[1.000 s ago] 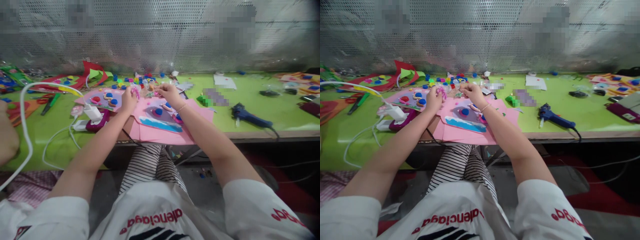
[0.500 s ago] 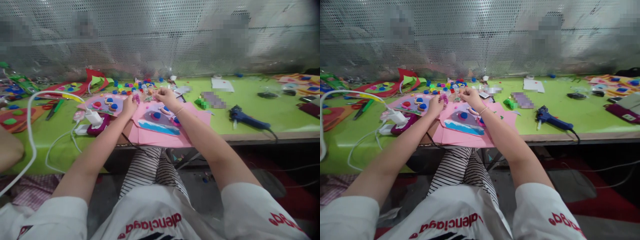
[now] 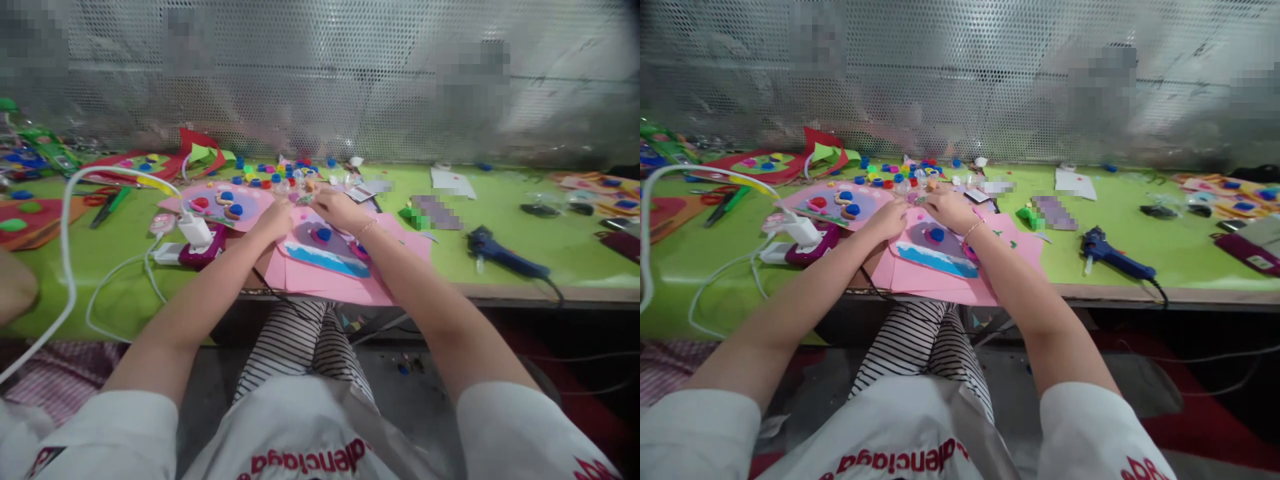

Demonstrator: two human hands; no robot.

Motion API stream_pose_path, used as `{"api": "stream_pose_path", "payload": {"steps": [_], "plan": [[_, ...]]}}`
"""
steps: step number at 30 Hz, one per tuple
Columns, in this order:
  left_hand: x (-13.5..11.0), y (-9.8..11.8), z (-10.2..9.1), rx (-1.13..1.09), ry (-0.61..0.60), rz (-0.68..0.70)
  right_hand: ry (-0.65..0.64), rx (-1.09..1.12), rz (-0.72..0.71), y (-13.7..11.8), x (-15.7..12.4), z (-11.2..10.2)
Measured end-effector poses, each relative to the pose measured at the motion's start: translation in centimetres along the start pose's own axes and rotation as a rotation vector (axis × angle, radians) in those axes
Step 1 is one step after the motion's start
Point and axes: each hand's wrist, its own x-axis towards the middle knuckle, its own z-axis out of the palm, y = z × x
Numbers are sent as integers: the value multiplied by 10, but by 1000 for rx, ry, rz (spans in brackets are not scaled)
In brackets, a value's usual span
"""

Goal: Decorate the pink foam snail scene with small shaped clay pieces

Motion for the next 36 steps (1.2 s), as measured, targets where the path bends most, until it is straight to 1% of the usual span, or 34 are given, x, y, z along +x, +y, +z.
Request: {"api": "stream_pose_path", "payload": {"steps": [2, 3, 5, 9, 12, 14, 16, 22, 27, 31, 36], "plan": [[-4, 7, -3, 57, -39, -5, -124, -92, -40, -4, 8, 0], [-5, 11, -5, 84, -52, -14, -157, -107, -41, -4, 13, 1], [-9, 17, -9, 130, -66, -28, -181, -100, -29, 0, 23, 6], [-12, 26, -15, 184, -92, -42, -183, -50, 10, 17, 35, 19], [-11, 26, -15, 202, -101, -68, -169, 43, 99, 25, 33, 24], [-11, 25, -14, 207, -104, -87, -154, 128, 165, 26, 29, 25], [-11, 23, -13, 210, -107, -99, -153, 165, 196, 24, 25, 25], [-10, 21, -10, 220, -110, -110, -205, 74, 173, 17, 25, 29], [-9, 22, -11, 239, -115, -122, -212, 45, 119, 20, 26, 35], [-10, 23, -12, 252, -124, -131, -214, 55, 117, 21, 24, 36], [-10, 24, -13, 254, -129, -138, -198, 56, 128, 15, 23, 34]]}}
